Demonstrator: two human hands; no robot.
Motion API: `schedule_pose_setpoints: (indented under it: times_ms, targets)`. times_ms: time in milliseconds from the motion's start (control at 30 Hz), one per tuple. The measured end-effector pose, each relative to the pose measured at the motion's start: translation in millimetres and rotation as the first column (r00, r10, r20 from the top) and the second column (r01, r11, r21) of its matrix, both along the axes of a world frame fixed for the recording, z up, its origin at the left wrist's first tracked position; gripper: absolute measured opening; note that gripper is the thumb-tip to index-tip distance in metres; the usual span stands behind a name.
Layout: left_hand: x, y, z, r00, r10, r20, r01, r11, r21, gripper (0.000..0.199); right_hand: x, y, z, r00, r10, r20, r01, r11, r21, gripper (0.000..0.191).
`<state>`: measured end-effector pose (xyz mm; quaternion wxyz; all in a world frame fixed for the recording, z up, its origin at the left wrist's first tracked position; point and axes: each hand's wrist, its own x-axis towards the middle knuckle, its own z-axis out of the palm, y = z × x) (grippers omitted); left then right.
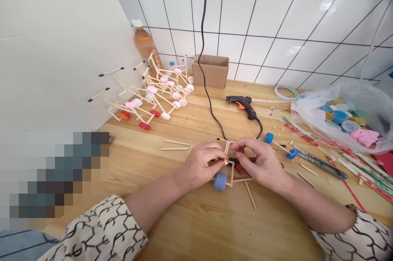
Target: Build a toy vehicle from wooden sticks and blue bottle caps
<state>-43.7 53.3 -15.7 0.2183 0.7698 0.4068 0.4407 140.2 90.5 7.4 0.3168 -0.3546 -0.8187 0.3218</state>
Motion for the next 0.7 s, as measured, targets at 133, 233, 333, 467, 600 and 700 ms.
schedule_pose_setpoints:
  times_ms: [133, 233, 333, 467, 600, 700]
  targets:
    - [-0.1, 0.5, -0.8, 1.0, -0.002, -0.003, 0.002, 1.0, 0.022, 0.008, -0.1, -1.2, -0.4, 1.0, 0.018, -0.019, -0.018, 0.999, -0.028, 0.012]
    - [0.1, 1.3, -1.4, 1.0, -0.002, -0.006, 0.002, 1.0, 0.027, 0.008, -0.1, -2.0, -1.0, 1.0, 0.019, -0.016, -0.02, 0.999, -0.045, 0.012]
    - [0.4, 1.8, -1.8, 1.0, -0.003, -0.005, 0.004, 1.0, 0.031, 0.008, -0.1, -2.2, -1.7, 1.0, 0.009, -0.005, -0.01, 0.999, -0.052, 0.011]
    - [0.4, 1.2, -1.7, 1.0, 0.0, -0.008, 0.0, 0.999, 0.036, 0.007, -0.1, -2.0, -1.5, 1.0, 0.016, 0.013, -0.015, 0.998, -0.056, 0.012]
    - [-0.2, 0.4, -1.8, 1.0, 0.002, -0.01, -0.001, 0.999, 0.038, 0.007, 0.0, -1.8, 0.0, 1.0, 0.021, 0.023, -0.02, 0.999, -0.047, 0.012]
    - [-0.6, 0.4, -2.0, 1.0, -0.002, -0.011, 0.003, 0.999, 0.04, 0.007, 0.1, -1.9, 0.4, 0.999, 0.027, 0.026, -0.026, 0.999, -0.045, 0.012]
